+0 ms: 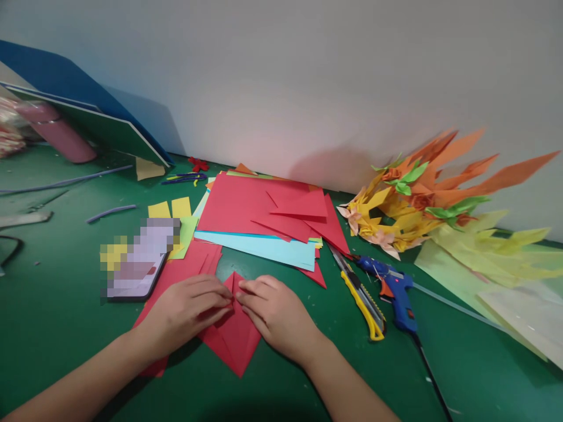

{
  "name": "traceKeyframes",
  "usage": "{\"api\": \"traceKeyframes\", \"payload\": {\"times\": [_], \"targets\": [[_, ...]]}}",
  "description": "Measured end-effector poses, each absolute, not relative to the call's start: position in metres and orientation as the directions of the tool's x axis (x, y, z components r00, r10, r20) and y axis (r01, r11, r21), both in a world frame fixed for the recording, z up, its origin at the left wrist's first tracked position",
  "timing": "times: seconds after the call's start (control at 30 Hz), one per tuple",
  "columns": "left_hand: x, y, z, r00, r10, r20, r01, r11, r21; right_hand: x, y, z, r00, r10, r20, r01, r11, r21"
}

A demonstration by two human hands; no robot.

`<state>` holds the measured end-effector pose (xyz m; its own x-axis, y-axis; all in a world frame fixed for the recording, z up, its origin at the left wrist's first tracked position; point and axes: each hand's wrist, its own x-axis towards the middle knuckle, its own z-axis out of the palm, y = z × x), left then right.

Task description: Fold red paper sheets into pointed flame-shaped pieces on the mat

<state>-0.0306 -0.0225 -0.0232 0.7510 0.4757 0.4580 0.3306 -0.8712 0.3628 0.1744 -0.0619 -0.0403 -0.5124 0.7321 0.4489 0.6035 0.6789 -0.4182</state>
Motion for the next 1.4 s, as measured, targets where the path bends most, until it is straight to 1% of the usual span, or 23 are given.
{"api": "traceKeyframes", "payload": {"times": [0.1, 0.37, 0.57, 0.63, 0.87, 0.93, 1.0, 1.07, 1.1, 1.2, 1.3, 1.4], "targets": [[-0.028, -0.024, -0.023, 0.742, 0.474, 0.473, 0.308, -0.869, 0.387, 0.174, -0.062, -0.039, -0.522, 0.730, 0.441, 0.614, 0.680, -0.400], [-0.026, -0.026, -0.025, 0.730, 0.510, 0.455, 0.340, -0.849, 0.405, 0.173, -0.062, -0.038, -0.527, 0.727, 0.439, 0.623, 0.682, -0.382], [-0.023, -0.031, -0.027, 0.637, 0.584, 0.503, 0.387, -0.806, 0.447, 0.174, -0.062, -0.038, -0.508, 0.730, 0.457, 0.618, 0.679, -0.397], [-0.022, -0.032, -0.027, 0.645, 0.580, 0.498, 0.398, -0.811, 0.429, 0.174, -0.063, -0.038, -0.506, 0.730, 0.459, 0.615, 0.679, -0.401], [-0.022, -0.034, -0.032, 0.720, 0.512, 0.468, 0.436, -0.859, 0.269, 0.174, -0.062, -0.039, -0.513, 0.732, 0.449, 0.616, 0.678, -0.401], [-0.022, -0.034, -0.033, 0.730, 0.502, 0.463, 0.436, -0.865, 0.250, 0.174, -0.062, -0.039, -0.515, 0.730, 0.449, 0.612, 0.680, -0.404], [-0.024, -0.033, -0.030, 0.746, 0.513, 0.425, 0.429, -0.858, 0.282, 0.175, -0.062, -0.038, -0.518, 0.729, 0.448, 0.610, 0.681, -0.405], [-0.027, -0.030, -0.023, 0.774, 0.523, 0.356, 0.411, -0.843, 0.346, 0.175, -0.061, -0.038, -0.521, 0.731, 0.441, 0.607, 0.680, -0.411], [-0.030, -0.029, -0.018, 0.797, 0.528, 0.293, 0.409, -0.829, 0.383, 0.176, -0.061, -0.038, -0.523, 0.732, 0.436, 0.605, 0.679, -0.415], [-0.037, -0.024, -0.004, 0.851, 0.494, 0.178, 0.373, -0.807, 0.458, 0.177, -0.061, -0.038, -0.524, 0.735, 0.431, 0.600, 0.677, -0.426], [-0.043, -0.020, 0.004, 0.876, 0.459, 0.151, 0.338, -0.805, 0.487, 0.177, -0.062, -0.038, -0.520, 0.736, 0.433, 0.594, 0.676, -0.435], [-0.044, -0.020, 0.006, 0.890, 0.427, 0.156, 0.317, -0.829, 0.460, 0.177, -0.062, -0.039, -0.519, 0.738, 0.432, 0.594, 0.675, -0.438]]}}
